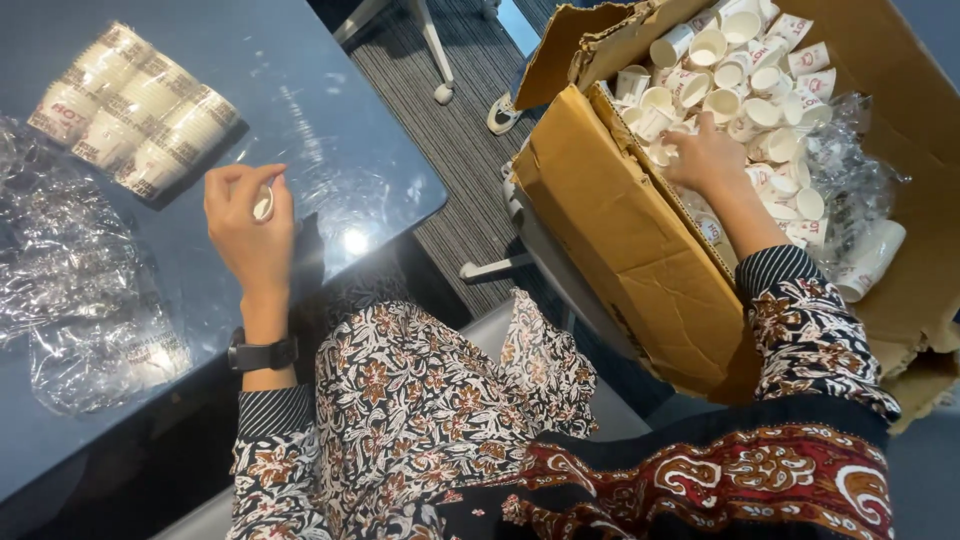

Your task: The recorder is sorting and counting paper cups from a large box onto a table, occasionally stacking them and removing plastic wrap.

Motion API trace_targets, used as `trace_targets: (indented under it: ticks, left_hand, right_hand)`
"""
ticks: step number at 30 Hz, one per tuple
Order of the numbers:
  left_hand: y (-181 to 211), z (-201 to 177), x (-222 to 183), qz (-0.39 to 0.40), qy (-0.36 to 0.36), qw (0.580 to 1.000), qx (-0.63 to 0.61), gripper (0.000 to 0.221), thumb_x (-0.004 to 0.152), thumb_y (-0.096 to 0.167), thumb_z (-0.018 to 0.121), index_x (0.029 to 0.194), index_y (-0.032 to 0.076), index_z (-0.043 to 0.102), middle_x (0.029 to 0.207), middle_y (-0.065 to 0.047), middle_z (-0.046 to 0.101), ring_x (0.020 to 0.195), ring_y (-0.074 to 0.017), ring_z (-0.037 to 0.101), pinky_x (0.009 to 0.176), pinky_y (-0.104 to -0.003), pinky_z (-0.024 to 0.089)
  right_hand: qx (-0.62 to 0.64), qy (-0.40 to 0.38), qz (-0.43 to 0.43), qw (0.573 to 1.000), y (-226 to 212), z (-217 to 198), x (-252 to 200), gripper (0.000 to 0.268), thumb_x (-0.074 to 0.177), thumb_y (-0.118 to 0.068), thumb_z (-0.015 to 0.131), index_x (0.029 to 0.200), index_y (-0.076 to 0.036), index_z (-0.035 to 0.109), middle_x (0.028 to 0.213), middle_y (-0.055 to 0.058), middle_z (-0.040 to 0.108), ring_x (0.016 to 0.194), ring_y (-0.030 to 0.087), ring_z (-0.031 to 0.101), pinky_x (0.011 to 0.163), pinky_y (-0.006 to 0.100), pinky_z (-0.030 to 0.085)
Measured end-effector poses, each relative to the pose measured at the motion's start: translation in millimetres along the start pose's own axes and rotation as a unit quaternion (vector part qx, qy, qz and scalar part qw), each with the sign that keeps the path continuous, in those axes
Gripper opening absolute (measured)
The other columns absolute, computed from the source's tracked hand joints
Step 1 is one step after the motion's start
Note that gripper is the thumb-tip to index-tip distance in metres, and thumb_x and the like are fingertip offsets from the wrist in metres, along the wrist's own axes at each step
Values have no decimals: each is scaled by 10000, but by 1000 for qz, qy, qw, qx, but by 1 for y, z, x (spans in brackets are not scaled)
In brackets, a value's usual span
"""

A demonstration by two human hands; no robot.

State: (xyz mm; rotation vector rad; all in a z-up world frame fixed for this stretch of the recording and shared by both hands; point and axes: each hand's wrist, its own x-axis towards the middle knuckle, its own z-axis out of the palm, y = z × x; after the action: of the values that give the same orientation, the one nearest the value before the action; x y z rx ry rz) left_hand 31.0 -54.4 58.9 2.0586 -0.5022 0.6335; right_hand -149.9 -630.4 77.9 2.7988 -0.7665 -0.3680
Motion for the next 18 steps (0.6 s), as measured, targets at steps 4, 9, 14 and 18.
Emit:
trace_targets:
  ticks: [4,9,14,18]
  left_hand:
    - [0,0,0,-2,0,1000,1,112,993,64,769,1091,117,780,1080,-79,603,1059,-276,611,950,-408,496]
    - [5,0,1,-6,1,1000,1,104,1000,63,759,1087,116,781,1083,-76,603,1065,-276,611,934,-405,502]
    - [0,5,-1,-2,5,1000,5,103,1003,60,767,1090,113,779,1086,-73,604,1064,-275,615,941,-408,507]
    - [0,6,0,-1,16,1000,6,116,999,63,776,1099,121,769,1089,-74,608,1073,-275,615,938,-410,510]
  right_hand:
    - [-23,24,-49,998,20,16,13,543,769,-275,773,1294,-389,695,1489,159,435,1085,389,672,851,543,557]
    - [84,60,-67,992,42,21,1,407,845,-280,784,1245,-324,724,1539,184,442,1060,403,690,897,504,566]
    - [300,104,-107,942,80,43,16,345,823,-113,844,1150,-122,733,1249,207,620,1042,374,656,908,466,540]
    - [639,59,32,766,65,-42,-7,349,884,-11,744,1216,-97,678,1132,50,689,1030,193,704,897,368,596]
